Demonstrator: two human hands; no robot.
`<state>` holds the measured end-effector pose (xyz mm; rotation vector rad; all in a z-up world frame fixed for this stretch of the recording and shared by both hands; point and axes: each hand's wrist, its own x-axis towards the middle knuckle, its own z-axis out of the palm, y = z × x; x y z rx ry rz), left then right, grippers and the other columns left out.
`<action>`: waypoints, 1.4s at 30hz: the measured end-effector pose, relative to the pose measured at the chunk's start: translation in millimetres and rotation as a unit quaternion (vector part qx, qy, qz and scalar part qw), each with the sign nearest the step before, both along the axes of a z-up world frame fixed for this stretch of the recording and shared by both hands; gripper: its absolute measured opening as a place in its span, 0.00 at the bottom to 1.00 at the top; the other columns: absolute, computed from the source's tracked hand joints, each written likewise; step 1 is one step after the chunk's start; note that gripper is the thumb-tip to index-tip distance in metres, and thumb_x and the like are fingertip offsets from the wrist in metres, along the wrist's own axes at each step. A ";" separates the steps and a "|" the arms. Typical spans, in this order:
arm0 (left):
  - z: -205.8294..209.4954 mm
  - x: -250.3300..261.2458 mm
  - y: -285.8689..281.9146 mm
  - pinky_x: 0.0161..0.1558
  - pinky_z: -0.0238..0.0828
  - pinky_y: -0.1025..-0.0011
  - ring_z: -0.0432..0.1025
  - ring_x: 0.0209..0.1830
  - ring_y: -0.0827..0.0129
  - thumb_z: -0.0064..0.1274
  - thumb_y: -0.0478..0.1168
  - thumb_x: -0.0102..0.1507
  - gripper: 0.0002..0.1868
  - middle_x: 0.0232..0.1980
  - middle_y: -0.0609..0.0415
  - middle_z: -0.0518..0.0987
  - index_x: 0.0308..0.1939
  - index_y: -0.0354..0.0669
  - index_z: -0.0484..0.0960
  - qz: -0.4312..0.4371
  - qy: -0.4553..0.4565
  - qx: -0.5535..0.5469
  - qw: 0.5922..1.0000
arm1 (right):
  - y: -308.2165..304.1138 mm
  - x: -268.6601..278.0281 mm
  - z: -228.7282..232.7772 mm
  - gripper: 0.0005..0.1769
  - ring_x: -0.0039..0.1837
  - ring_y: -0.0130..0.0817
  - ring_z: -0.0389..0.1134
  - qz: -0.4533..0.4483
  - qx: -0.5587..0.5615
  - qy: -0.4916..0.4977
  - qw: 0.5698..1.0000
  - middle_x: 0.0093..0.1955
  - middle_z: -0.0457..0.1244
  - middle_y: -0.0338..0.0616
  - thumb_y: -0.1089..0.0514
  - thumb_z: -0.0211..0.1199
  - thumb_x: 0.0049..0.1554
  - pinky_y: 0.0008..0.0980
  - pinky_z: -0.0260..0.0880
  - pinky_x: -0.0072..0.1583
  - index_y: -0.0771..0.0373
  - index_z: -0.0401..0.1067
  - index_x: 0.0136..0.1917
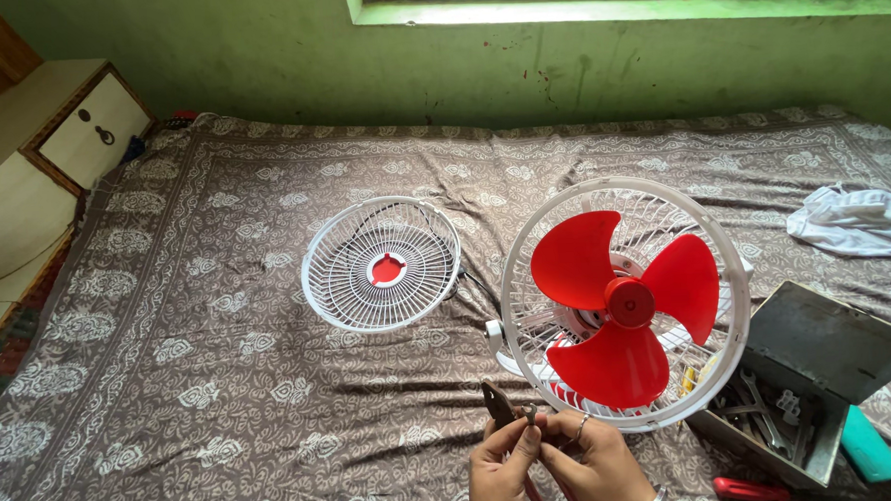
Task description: The person is repairing a small electric fan. They use pliers and a wrench to tighten a screw on the fan's neck joint, then manually spin the blades to test the movement.
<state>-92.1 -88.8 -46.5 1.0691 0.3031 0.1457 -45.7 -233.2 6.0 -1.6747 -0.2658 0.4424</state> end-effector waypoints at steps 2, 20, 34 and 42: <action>1.4 -0.4 0.0 0.55 0.76 0.72 0.78 0.50 0.70 0.59 0.40 0.64 0.14 0.47 0.52 0.83 0.47 0.34 0.90 -0.007 -0.010 -0.019 1.000 | 0.6 -0.8 3.6 0.14 0.49 0.25 0.75 0.006 -0.005 -0.012 1.000 0.46 0.73 0.43 0.64 0.67 0.55 0.27 0.78 0.50 0.71 0.78 0.55; 19.8 -0.1 6.1 0.40 0.70 0.75 0.69 0.37 0.75 0.59 0.29 0.62 0.17 0.45 0.52 0.75 0.46 0.41 0.67 0.031 -0.048 -0.096 0.994 | 2.6 -1.1 22.5 0.12 0.49 0.26 0.74 -0.018 0.031 0.053 0.998 0.46 0.72 0.42 0.62 0.62 0.59 0.27 0.75 0.51 0.68 0.73 0.55; 72.1 15.1 33.5 0.60 0.72 0.66 0.70 0.62 0.63 0.39 0.27 0.58 0.38 0.74 0.48 0.67 0.72 0.48 0.49 0.063 0.038 -0.183 0.980 | 10.2 -18.4 24.3 0.15 0.44 0.26 0.71 0.069 -0.071 0.063 0.993 0.45 0.72 0.46 0.55 0.54 0.63 0.29 0.74 0.48 0.64 0.73 0.57; 69.2 19.0 29.0 0.66 0.65 0.64 0.70 0.67 0.61 0.35 0.27 0.59 0.36 0.65 0.46 0.71 0.74 0.36 0.59 0.075 0.039 -0.224 0.971 | 5.7 -8.2 -12.5 0.12 0.50 0.25 0.65 0.178 0.000 0.169 0.969 0.49 0.65 0.41 0.56 0.59 0.62 0.29 0.70 0.53 0.65 0.71 0.55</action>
